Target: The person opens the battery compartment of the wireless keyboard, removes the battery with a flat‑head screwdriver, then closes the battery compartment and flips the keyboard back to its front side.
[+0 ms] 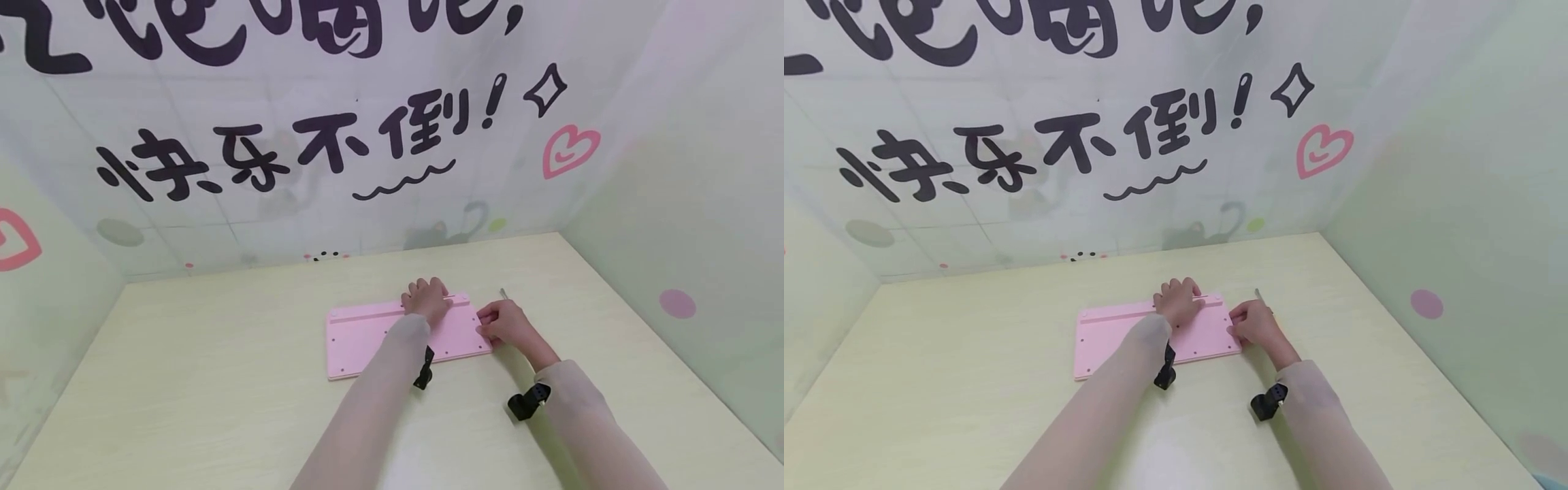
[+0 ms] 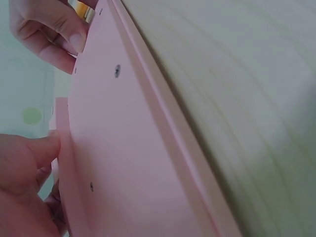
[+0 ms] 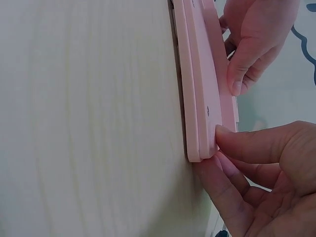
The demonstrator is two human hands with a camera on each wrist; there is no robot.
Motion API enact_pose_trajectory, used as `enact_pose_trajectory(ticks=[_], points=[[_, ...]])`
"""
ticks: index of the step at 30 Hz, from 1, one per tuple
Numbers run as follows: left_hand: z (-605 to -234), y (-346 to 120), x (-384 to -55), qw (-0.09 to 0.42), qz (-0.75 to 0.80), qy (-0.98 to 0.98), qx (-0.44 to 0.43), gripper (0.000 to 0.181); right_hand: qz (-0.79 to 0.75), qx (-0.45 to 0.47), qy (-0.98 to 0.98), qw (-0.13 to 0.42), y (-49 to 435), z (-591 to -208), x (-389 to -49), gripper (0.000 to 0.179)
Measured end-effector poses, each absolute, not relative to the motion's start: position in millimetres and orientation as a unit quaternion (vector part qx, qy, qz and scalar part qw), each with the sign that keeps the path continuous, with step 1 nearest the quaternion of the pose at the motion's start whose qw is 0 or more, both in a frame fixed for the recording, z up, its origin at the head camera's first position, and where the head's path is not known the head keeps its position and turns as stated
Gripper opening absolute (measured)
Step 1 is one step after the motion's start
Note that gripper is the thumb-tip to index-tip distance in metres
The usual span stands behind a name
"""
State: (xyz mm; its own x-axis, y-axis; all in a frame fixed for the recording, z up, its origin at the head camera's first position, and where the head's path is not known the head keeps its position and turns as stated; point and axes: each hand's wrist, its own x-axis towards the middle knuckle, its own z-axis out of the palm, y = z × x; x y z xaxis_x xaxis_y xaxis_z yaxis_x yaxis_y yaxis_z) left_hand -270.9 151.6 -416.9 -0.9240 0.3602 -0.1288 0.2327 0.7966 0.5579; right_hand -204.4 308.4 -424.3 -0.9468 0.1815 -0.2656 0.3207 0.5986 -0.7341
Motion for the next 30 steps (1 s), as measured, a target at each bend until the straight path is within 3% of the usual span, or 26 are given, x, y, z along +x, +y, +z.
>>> enact_pose_trajectory(ticks=[8, 17, 24, 30], points=[[-429.2, 150.9, -271.8, 0.047, 0.293, 0.942, 0.158, 0.024, -0.422, 0.126, 0.895, 0.073, 309.2, -423.2, -201.8, 0.026], [-421.9, 145.1, -267.8, -0.003, 0.298, 0.933, 0.203, 0.009, -0.423, 0.123, 0.895, 0.074, 313.1, -424.0, -199.8, 0.027], [-419.0, 141.6, -269.8, -0.004, 0.300, 0.929, 0.217, 0.016, -0.427, 0.128, 0.892, 0.076, 312.2, -426.3, -201.2, 0.027], [-418.0, 134.2, -276.0, 0.045, 0.379, 0.895, 0.231, 0.019, -0.430, 0.131, 0.890, 0.077, 310.3, -426.4, -201.8, 0.027]])
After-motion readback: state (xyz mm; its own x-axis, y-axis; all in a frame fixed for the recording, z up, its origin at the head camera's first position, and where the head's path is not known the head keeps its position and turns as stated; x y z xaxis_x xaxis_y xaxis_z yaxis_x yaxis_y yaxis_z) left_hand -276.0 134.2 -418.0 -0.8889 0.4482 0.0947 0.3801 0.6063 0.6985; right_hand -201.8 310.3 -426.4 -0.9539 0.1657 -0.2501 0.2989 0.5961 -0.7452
